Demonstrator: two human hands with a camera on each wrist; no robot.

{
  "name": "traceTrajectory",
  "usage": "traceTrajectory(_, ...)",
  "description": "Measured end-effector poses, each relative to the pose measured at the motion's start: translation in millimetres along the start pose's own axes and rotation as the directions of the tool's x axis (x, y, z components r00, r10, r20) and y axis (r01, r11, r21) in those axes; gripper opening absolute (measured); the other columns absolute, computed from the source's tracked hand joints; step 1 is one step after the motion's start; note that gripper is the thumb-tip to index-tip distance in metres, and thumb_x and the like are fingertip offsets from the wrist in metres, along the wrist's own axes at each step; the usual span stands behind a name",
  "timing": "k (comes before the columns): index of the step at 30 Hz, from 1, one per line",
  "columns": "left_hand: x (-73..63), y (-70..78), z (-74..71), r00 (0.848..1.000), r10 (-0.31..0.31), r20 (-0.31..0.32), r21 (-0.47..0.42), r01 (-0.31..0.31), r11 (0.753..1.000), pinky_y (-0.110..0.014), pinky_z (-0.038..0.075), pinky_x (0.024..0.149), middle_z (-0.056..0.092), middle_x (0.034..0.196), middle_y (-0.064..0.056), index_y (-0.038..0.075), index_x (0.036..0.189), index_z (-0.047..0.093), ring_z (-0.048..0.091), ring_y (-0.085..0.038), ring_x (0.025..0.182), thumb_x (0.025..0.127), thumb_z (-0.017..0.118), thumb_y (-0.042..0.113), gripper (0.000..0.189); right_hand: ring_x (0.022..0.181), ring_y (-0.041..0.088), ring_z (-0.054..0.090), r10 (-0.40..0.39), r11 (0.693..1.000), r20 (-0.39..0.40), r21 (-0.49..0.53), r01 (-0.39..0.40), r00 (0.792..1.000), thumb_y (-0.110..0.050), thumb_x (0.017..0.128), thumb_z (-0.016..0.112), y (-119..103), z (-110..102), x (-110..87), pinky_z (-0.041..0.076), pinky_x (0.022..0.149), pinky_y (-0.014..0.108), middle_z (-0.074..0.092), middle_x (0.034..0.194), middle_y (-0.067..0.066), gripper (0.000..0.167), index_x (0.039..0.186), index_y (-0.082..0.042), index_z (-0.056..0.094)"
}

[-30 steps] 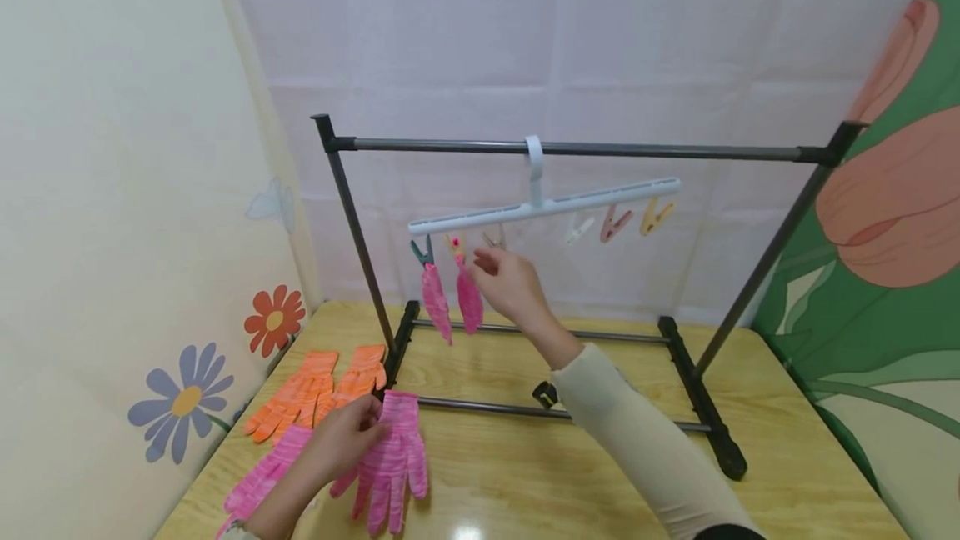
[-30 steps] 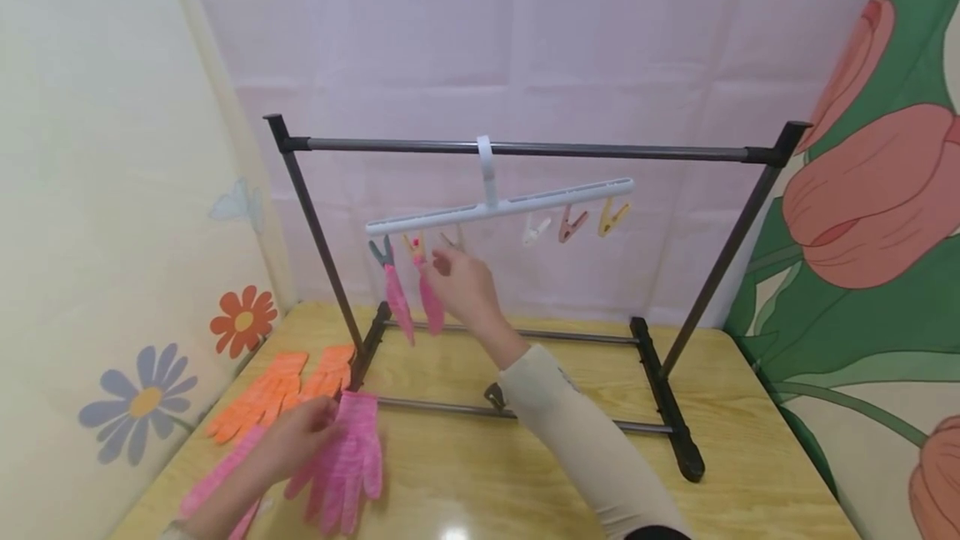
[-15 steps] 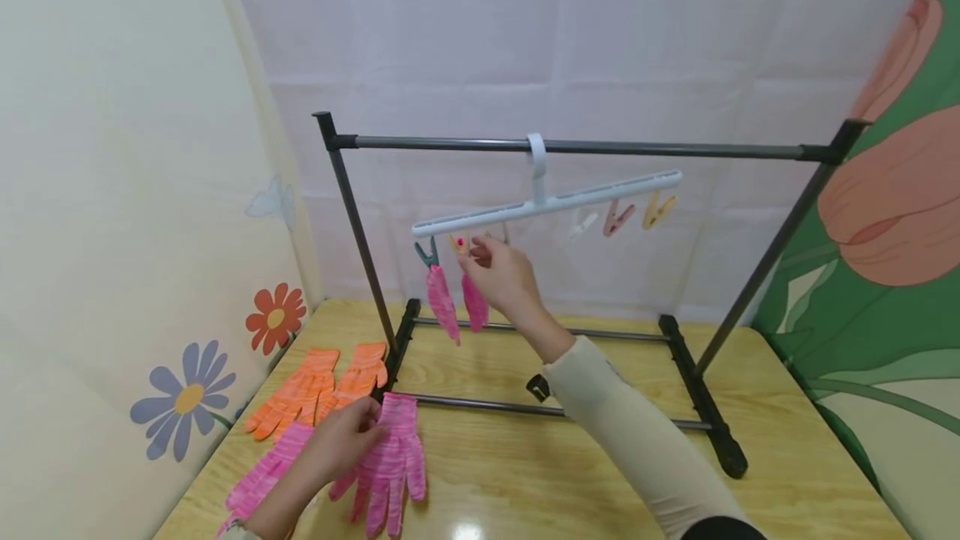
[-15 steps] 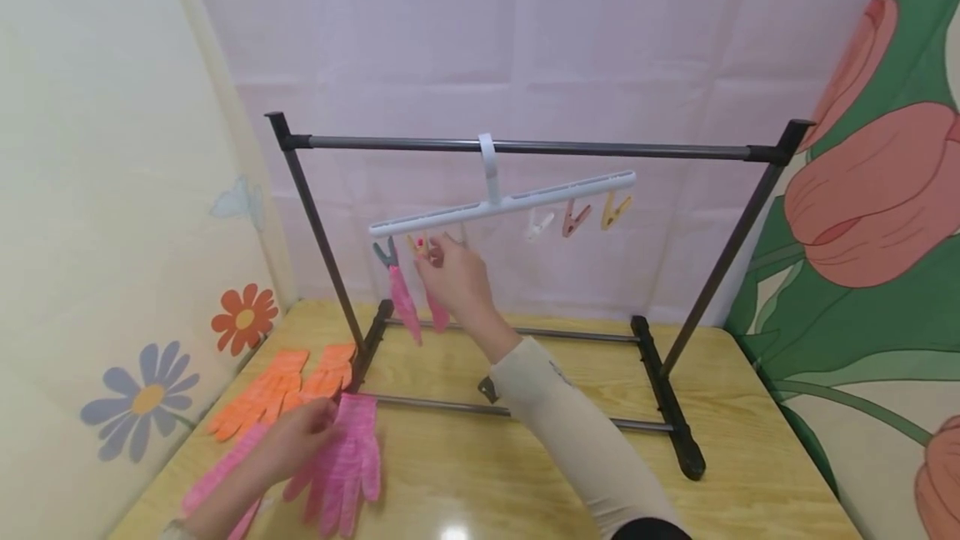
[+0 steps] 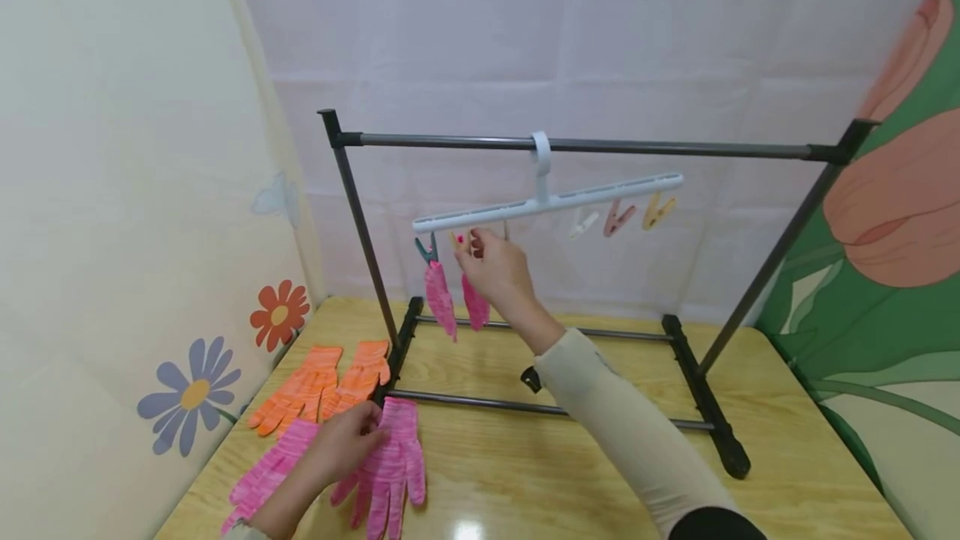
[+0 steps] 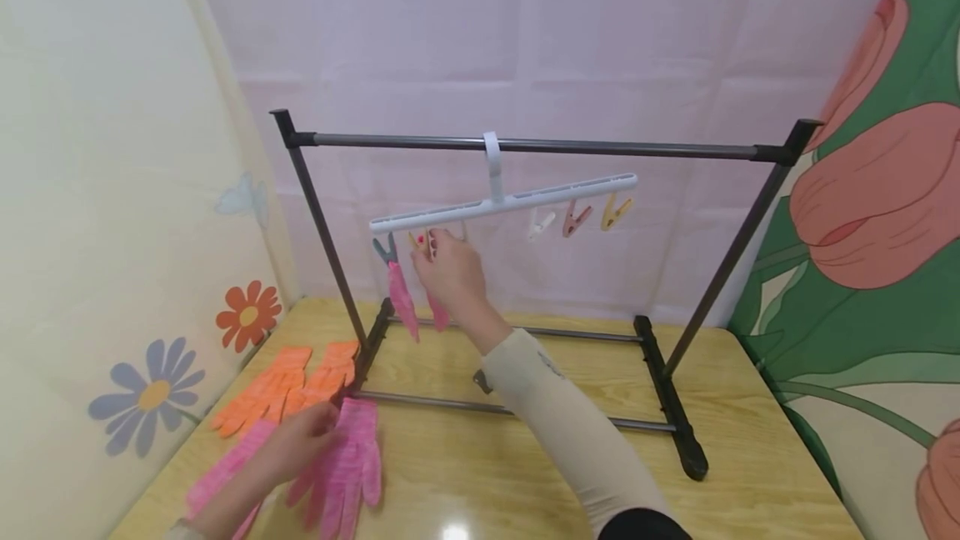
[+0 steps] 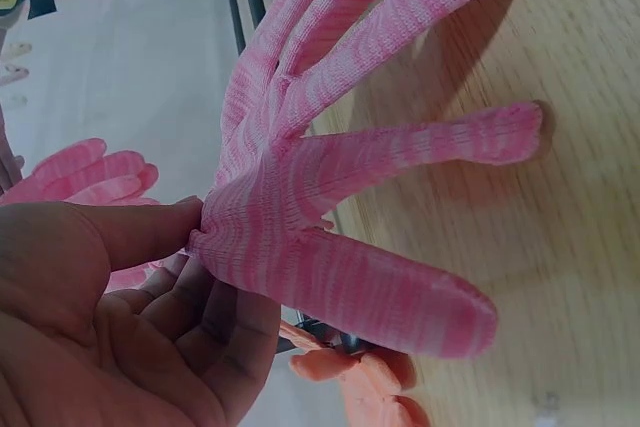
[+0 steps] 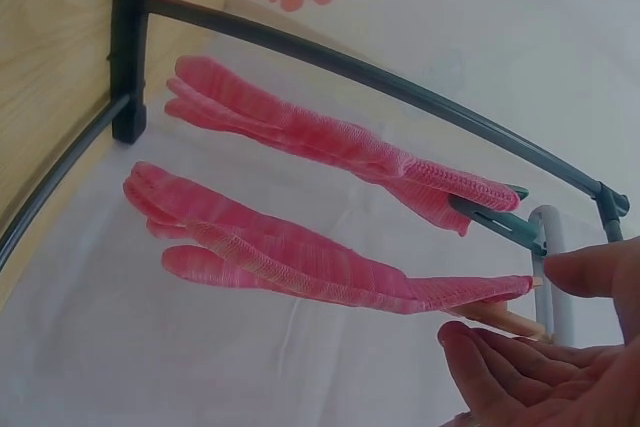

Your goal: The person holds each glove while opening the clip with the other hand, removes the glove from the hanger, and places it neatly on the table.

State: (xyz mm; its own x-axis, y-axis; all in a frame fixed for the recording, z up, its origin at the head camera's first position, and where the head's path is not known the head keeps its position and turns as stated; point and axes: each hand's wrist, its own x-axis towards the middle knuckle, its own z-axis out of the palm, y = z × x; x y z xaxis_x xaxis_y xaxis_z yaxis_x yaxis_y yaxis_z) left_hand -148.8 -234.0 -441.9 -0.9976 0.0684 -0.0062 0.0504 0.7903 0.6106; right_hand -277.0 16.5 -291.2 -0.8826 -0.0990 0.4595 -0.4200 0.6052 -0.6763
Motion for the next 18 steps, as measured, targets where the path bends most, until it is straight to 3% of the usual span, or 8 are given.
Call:
traceTrajectory(3,2.8,-1.8,1.5,1.0,-0.003,0.009,-0.011,0.004,1.0,-0.026,0.035,0.054,0.054,0.073,0.002,0.011,0.095,0.06,0.044,-0.014,0.06,0.092,0.073,0.015,0.014,0.081,0.02,0.07,-0.035,0.999,-0.02,-0.027,0.034,0.999,-0.028,0.1,0.065,0.4,2.8,0.9,0.058,0.065,0.031,0.073,0.109,0.009,0.031,0.122,-0.007,0.066)
traceTrajectory(7,7.3,-2.5,4.2,1.0,-0.014,0.021,-0.023,0.014,1.0,-0.027,0.036,0.056,0.054,0.075,0.001,0.012,0.094,0.059,0.044,-0.014,0.061,0.093,0.073,0.015,0.014,0.056,0.015,0.055,-0.059,0.997,-0.056,-0.043,0.057,0.997,-0.027,0.099,0.066,-0.1,5.8,1.0,0.044,0.047,0.024,0.069,0.087,0.004,0.018,0.097,-0.01,0.064)
traceTrajectory(11,10.8,-2.5,7.2,1.0,-0.015,0.02,-0.053,0.016,0.998,-0.028,0.037,0.056,0.055,0.075,0.0,0.01,0.093,0.059,0.046,-0.015,0.062,0.092,0.073,0.015,0.015,0.053,0.014,0.049,-0.064,0.996,-0.096,-0.066,0.058,0.993,-0.03,0.096,0.071,-0.2,8.4,1.5,0.039,0.045,0.022,0.063,0.074,0.001,0.024,0.086,-0.011,0.058)
traceTrajectory(18,15.6,-5.6,14.8,0.999,-0.029,0.04,-0.096,0.032,0.995,-0.028,0.038,0.058,0.056,0.076,0.0,0.008,0.095,0.059,0.046,-0.015,0.065,0.093,0.073,0.015,0.015,0.052,0.013,0.052,-0.083,0.991,-0.14,-0.116,0.067,0.987,-0.034,0.095,0.073,2.1,14.5,4.1,0.041,0.045,0.022,0.061,0.07,0.0,0.027,0.089,-0.01,0.062)
